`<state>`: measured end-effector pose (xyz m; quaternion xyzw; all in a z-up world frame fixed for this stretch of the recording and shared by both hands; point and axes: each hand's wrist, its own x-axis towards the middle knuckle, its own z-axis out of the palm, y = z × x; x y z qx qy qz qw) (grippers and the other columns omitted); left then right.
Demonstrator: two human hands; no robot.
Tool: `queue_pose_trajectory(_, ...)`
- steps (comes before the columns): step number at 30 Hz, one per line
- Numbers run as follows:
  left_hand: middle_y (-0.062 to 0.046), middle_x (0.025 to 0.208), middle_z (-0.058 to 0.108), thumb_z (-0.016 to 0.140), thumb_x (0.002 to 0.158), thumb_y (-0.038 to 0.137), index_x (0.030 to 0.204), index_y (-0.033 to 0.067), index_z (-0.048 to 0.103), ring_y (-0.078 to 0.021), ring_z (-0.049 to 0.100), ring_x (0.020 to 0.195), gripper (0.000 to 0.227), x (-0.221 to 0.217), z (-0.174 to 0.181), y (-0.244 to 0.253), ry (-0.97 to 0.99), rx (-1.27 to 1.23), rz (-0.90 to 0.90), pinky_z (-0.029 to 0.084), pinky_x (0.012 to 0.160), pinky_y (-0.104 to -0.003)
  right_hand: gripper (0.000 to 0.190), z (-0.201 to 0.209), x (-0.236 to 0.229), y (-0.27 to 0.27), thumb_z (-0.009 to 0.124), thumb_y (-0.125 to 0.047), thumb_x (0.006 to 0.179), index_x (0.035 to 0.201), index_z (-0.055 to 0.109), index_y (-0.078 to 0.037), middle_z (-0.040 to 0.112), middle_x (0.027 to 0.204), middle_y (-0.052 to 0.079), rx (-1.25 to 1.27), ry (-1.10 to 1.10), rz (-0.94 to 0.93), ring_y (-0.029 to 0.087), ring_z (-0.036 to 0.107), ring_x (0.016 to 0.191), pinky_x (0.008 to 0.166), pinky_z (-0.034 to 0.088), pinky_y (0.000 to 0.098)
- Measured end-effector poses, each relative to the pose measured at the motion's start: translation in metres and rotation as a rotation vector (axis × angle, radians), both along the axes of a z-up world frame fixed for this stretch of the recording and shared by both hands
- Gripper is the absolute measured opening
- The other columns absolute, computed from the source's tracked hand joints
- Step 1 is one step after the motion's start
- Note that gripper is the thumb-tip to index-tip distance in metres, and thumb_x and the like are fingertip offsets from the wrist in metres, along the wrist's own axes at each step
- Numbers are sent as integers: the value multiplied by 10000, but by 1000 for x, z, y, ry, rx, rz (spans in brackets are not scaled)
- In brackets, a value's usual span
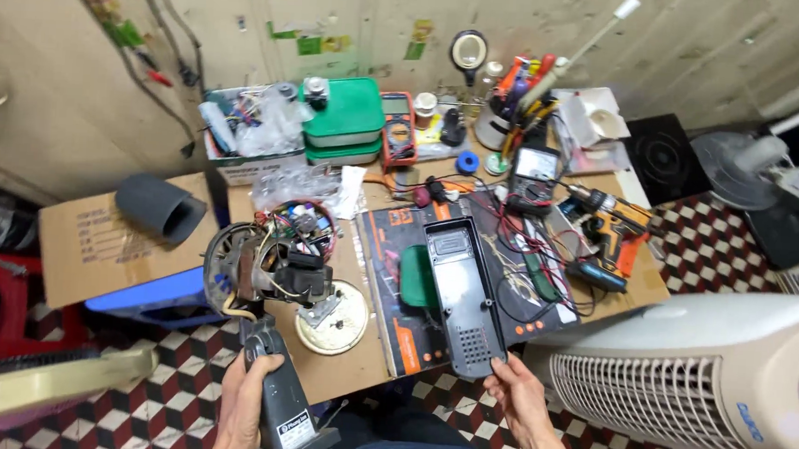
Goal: The person assembles an induction cooktop by placing the glass top onto the base unit and securing it with screws using a power drill. They then handle a separate black plastic housing component, placing it on the workbench.
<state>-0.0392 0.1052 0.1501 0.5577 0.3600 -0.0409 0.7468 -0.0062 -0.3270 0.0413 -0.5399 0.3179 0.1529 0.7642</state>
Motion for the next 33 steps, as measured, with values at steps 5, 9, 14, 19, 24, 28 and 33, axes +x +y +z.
queue_pose_trajectory(5, -51, 742, 578, 633, 823, 236, 989, 26, 639, -150, 544, 607, 268, 29, 0, -25, -54, -65, -65, 443, 521, -300, 251, -11, 20, -32, 621, -89, 963, 1194, 671, -3, 699, 829, 55, -21, -6, -98, 119, 614, 625, 544, 483, 240)
queue_pose_trajectory(9, -62, 759, 603, 637, 857, 239, 1005, 10, 646, -145, 560, 604, 273, 47, 15, -42, -119, -96, -46, 468, 515, -298, 227, -21, 62, -58, 614, -92, 972, 1173, 673, -4, 687, 824, 62, -51, -52, -48, 118, 628, 626, 537, 501, 234)
queue_pose_trajectory(14, -87, 772, 635, 643, 857, 254, 1004, 9, 641, -158, 610, 616, 285, 75, 27, -87, -176, -177, 49, 521, 528, -304, 180, -46, 135, -115, 639, -89, 974, 1130, 658, -1, 690, 807, 59, -67, -55, 73, 127, 646, 598, 501, 496, 236)
queue_pose_trajectory(19, -81, 778, 622, 661, 867, 275, 1008, 24, 643, -165, 604, 608, 288, 100, 43, -147, -223, -226, 176, 528, 523, -320, 153, -64, 196, -151, 637, -94, 965, 1104, 671, -40, 729, 843, 56, -48, -21, 209, 120, 667, 591, 496, 515, 229)
queue_pose_trajectory(24, -84, 798, 645, 675, 863, 284, 1013, 14, 630, -167, 628, 636, 312, 118, 22, -193, -278, -228, 304, 542, 566, -319, 153, -86, 239, -174, 647, -92, 963, 1104, 659, -35, 741, 877, 64, -54, 9, 285, 124, 678, 598, 493, 519, 232)
queue_pose_trajectory(28, -56, 842, 620, 686, 864, 295, 1055, 37, 628, -155, 615, 690, 326, 128, 3, -220, -319, -146, 421, 525, 602, -310, 362, -98, 266, -185, 657, -83, 947, 1297, 568, -52, 710, 934, 122, -331, 24, 367, 204, 699, 670, 552, 552, 306)
queue_pose_trajectory(33, -55, 950, 627, 682, 875, 311, 1113, 42, 616, -160, 611, 837, 365, 145, 2, -246, -368, -73, 479, 507, 738, -311, 508, 60, 251, -120, 683, -199, 954, 1407, 567, -2, 707, 1137, 156, -817, -380, 588, 239, 685, 1011, 861, 518, 343)
